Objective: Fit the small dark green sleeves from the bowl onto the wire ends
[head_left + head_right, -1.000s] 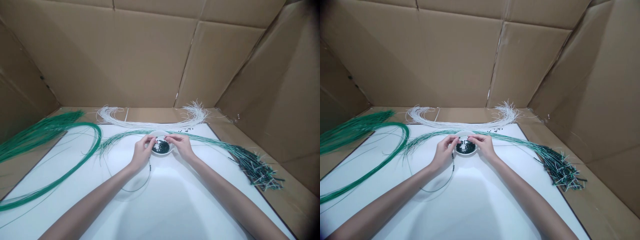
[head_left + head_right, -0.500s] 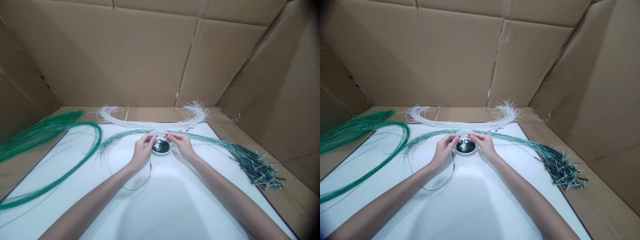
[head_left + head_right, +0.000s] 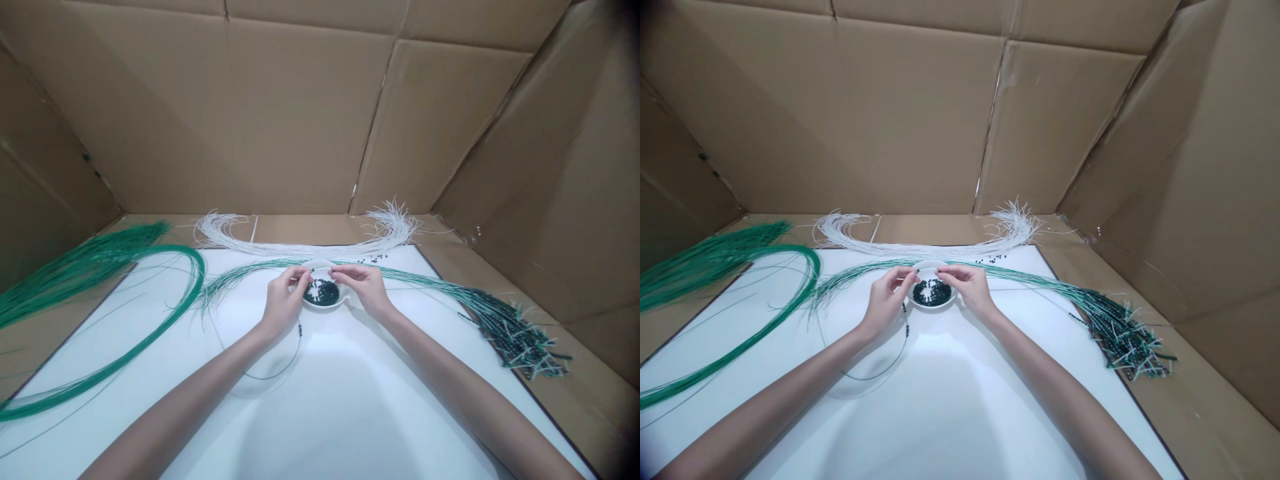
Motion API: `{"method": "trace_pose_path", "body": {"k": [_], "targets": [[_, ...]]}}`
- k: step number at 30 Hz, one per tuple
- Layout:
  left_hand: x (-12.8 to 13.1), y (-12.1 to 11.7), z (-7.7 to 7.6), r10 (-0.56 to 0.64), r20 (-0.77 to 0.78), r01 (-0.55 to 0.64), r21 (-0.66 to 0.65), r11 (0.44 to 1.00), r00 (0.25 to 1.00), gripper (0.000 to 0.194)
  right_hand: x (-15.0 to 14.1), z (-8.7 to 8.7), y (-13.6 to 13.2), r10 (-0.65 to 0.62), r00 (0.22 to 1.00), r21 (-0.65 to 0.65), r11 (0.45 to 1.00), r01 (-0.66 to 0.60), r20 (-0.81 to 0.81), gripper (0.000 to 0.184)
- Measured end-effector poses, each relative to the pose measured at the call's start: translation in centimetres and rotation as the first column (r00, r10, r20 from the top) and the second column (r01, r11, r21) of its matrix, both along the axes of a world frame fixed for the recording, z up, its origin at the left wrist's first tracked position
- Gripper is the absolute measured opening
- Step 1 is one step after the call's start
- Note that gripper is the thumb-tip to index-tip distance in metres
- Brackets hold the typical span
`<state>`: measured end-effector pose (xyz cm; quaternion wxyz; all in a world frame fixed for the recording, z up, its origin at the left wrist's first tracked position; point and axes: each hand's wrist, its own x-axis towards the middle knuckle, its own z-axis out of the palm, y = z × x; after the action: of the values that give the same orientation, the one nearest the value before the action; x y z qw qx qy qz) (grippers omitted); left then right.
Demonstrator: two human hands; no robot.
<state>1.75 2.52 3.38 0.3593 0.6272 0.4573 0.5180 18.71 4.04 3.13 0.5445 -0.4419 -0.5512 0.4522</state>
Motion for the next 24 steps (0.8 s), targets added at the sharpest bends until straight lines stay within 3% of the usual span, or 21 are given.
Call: {"method": "trace_pose_path", "body": {"k": [7,24], "targets": [[-0.1,0.02,0.35,0.0,-0.009,0.0,0.04,0.999,1.0,0.02,0.01,0.22,-0.01,-0.01,0.999,0.019,1.0,0.011,-0.038,0.017],[0.03,-0.22,0.54,-0.004,-0.042,0.006,0.046,0.999,0.999,0.021,-0.03,-0.19,0.12,0.109,0.972,-0.06,0.99,-0.125,-0.21,0.015]]}}
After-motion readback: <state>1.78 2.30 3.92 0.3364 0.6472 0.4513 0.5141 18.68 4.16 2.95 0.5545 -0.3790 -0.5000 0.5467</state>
